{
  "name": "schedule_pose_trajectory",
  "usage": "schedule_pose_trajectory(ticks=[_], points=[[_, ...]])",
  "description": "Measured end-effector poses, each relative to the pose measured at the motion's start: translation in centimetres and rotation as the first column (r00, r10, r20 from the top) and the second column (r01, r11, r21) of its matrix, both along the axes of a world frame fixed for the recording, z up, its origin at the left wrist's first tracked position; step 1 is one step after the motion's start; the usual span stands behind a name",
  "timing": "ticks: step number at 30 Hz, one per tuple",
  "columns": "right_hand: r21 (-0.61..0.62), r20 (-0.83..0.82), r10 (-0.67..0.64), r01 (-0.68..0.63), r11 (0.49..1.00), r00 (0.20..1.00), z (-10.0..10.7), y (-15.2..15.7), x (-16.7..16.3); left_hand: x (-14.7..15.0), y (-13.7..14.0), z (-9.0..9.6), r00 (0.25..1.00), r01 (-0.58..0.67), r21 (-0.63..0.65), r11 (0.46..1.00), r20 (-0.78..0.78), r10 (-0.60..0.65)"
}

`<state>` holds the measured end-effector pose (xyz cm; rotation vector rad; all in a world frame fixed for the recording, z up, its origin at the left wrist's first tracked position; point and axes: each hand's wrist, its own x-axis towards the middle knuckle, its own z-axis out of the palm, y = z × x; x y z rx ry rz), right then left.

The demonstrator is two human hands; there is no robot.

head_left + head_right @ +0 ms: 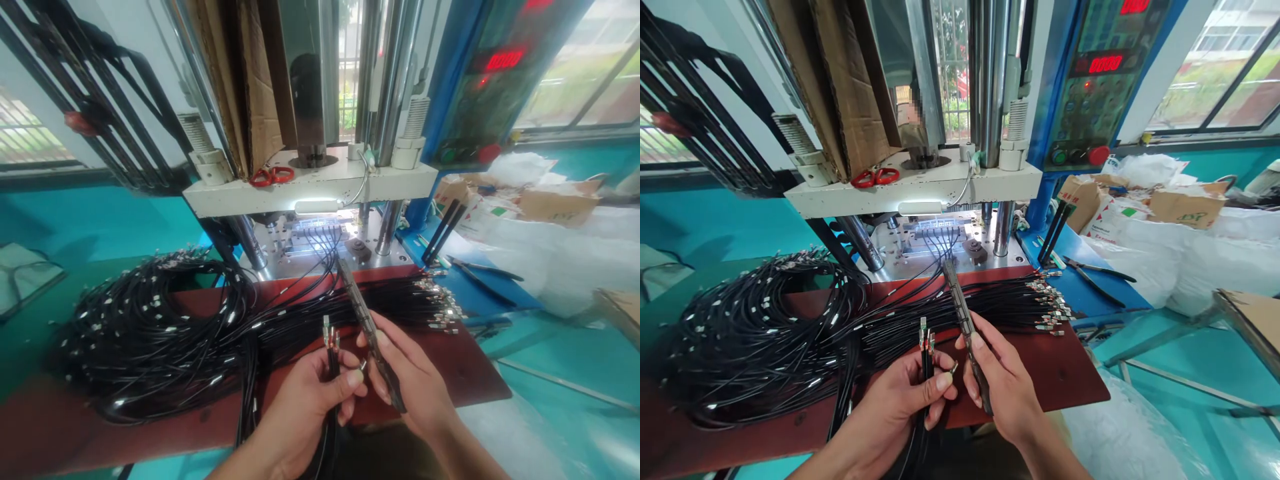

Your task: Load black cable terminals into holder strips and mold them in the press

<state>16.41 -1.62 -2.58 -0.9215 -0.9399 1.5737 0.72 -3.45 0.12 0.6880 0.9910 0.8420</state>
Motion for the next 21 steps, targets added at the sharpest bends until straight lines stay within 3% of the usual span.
schedule_pose_trajectory(ticks=[7, 21], points=[[0.046, 0.171, -0.094, 0.088, 0.995, 0.981, 0.4, 0.1, -0.6, 0.7, 0.2, -0.1, 0.987, 0.023, 0.009, 1.0, -0.162, -0.022], [0.12, 0.404, -0.068, 0.021, 0.993, 0.912, 0.8, 0.1, -0.5, 1.1, 0.5, -0.2, 0.949, 0.117, 0.091, 0.989, -0.304, -0.085]])
